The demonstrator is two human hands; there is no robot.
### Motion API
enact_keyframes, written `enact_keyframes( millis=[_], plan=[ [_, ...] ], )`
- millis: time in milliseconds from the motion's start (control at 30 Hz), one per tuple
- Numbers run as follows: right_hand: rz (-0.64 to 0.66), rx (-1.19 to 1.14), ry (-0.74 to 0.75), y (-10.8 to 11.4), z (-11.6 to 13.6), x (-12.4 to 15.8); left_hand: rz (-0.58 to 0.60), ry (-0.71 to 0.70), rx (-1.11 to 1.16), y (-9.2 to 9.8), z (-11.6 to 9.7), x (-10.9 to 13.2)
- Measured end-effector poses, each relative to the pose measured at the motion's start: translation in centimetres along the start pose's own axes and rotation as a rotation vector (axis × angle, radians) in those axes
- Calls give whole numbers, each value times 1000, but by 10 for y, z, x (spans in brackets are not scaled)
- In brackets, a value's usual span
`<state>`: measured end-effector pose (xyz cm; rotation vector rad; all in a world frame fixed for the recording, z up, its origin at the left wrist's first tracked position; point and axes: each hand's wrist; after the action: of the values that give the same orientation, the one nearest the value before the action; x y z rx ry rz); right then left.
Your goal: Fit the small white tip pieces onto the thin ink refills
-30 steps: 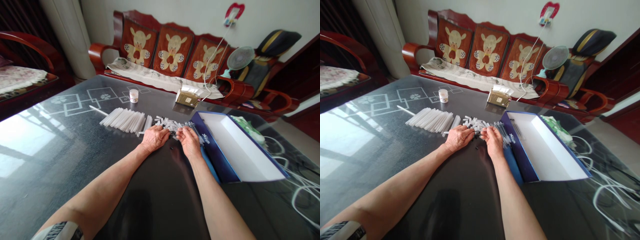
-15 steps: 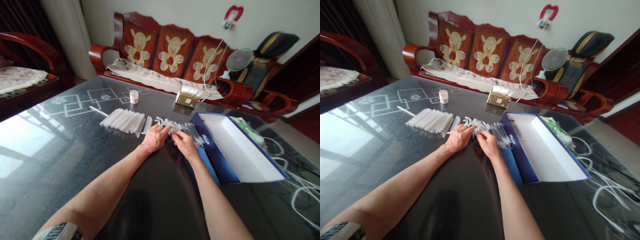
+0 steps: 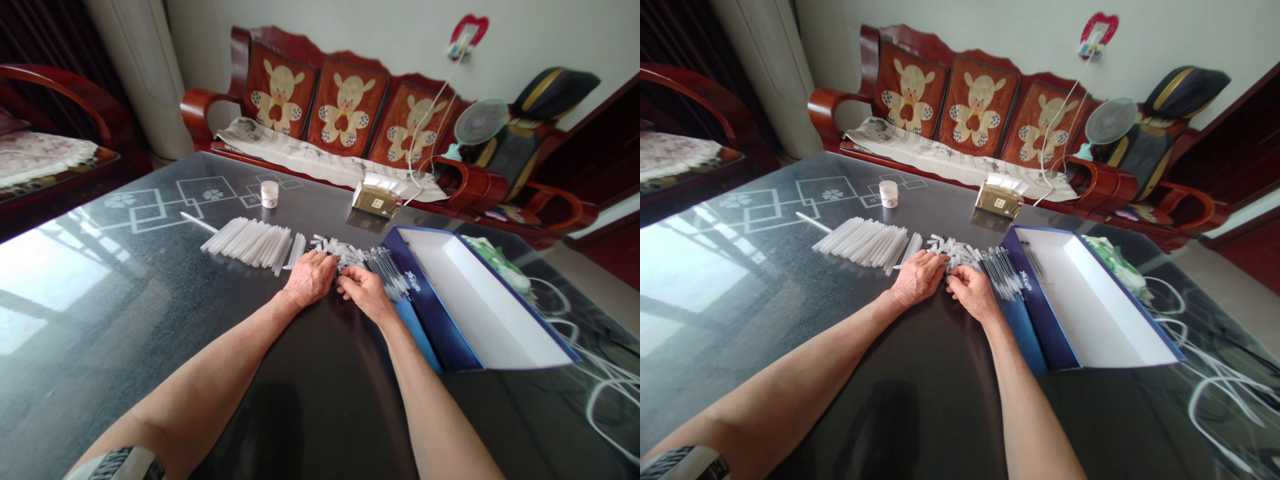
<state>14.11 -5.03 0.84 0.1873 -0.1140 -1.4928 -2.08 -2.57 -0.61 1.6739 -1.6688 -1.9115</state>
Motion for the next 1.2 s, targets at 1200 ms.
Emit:
enact_keyframes(
  millis=[1200],
  plan=[
    [-169, -121, 99, -4, -13, -5, 73, -51, 58, 4, -2, -1]
  ],
)
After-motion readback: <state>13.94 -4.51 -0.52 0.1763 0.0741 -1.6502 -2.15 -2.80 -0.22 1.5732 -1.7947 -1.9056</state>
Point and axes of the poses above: each hand's wrist, its own x-axis away from the middle knuckle, its own y-axis out of the back of the hand, z = x × y
